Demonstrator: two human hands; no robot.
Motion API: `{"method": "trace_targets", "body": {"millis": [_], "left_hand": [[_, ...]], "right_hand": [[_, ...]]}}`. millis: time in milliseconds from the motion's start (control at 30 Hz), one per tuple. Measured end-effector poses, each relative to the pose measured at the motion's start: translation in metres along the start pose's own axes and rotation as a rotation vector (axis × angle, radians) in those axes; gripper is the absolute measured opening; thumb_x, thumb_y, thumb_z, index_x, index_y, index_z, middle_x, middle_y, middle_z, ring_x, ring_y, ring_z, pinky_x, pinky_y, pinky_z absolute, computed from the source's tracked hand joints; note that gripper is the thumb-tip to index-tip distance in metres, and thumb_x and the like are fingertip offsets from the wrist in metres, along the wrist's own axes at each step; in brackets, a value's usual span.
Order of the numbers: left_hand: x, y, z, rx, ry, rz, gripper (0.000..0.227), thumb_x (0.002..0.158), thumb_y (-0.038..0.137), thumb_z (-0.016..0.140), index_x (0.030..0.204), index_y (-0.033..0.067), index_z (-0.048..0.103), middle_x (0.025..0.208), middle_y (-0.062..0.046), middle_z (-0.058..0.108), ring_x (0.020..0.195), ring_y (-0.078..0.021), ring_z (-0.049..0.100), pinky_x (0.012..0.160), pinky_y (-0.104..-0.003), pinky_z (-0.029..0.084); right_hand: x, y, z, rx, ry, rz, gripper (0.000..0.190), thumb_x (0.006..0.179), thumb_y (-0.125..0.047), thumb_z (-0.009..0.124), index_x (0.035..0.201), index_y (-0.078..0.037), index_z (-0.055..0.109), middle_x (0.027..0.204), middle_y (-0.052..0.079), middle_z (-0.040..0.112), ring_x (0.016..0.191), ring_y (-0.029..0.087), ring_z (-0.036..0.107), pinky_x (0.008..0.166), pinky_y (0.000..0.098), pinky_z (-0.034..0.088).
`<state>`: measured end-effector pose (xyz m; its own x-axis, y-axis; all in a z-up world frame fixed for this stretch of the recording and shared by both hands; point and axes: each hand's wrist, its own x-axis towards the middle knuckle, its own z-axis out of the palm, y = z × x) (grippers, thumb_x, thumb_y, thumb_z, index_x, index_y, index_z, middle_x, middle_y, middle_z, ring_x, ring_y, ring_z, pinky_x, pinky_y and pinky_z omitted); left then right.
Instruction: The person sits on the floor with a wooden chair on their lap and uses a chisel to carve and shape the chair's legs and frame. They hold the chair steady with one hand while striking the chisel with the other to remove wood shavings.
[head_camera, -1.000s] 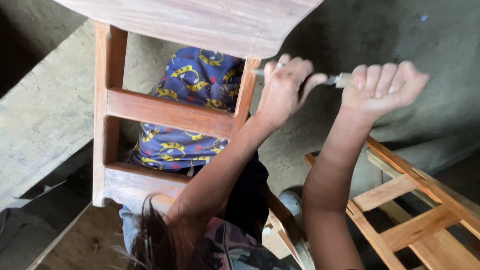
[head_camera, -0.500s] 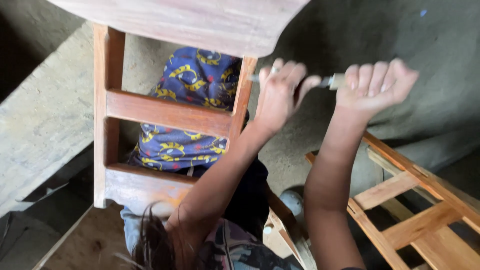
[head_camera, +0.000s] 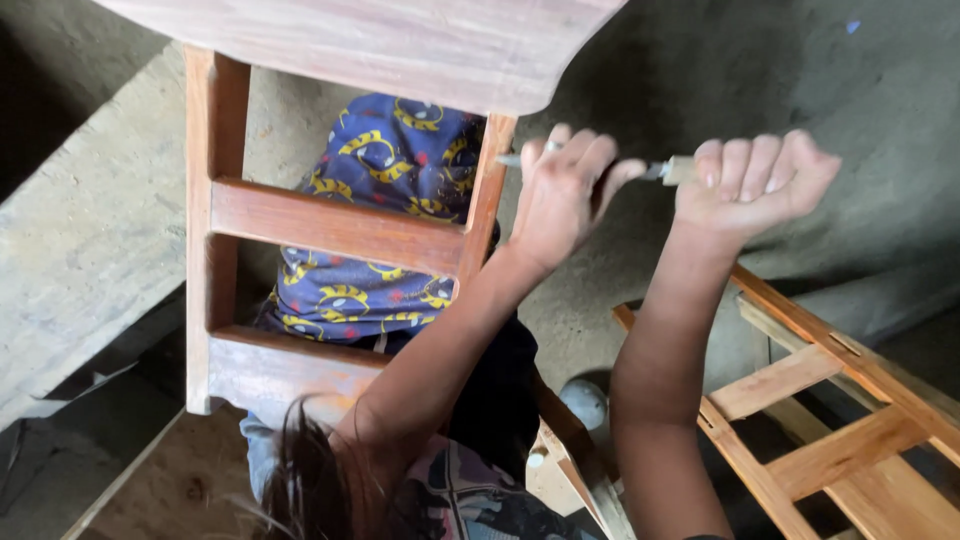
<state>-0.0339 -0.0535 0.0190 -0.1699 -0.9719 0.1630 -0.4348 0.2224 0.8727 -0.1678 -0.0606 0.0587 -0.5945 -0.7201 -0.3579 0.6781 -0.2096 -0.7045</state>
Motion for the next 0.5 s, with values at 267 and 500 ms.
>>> {"method": "trace_targets", "body": {"millis": [267,500], "left_hand": [[-0.009,0.004,-0.003,0.004,0.004,0.006,0.03,0.083,0.035,0.042,0.066,0.0107,0.042,0.061,-0.004,0.042,0.064,-0.026,0.042,0.058,-0.039,0.029],[0.006,-0.004,0.006,-0.015,0.029,0.093,0.03,0.083,0.036,0.038,0.066,0.0118,0.041,0.061,-0.001,0.04,0.061,-0.0226,0.039,0.056,-0.037,0.029]], "right_hand": [[-0.009,-0.006,-0.001,0.046,-0.102,0.062,0.035,0.071,-0.012,0.036,0.039,-0.013,0.02,0.031,-0.001,0.02,0.026,0.011,0.014,0.031,0.0267,0.027],[0.005,-0.001,-0.008,0.082,-0.089,-0.058,0.035,0.07,-0.018,0.043,0.043,-0.013,0.022,0.032,0.0,0.019,0.026,0.011,0.014,0.029,0.026,0.021]]}}
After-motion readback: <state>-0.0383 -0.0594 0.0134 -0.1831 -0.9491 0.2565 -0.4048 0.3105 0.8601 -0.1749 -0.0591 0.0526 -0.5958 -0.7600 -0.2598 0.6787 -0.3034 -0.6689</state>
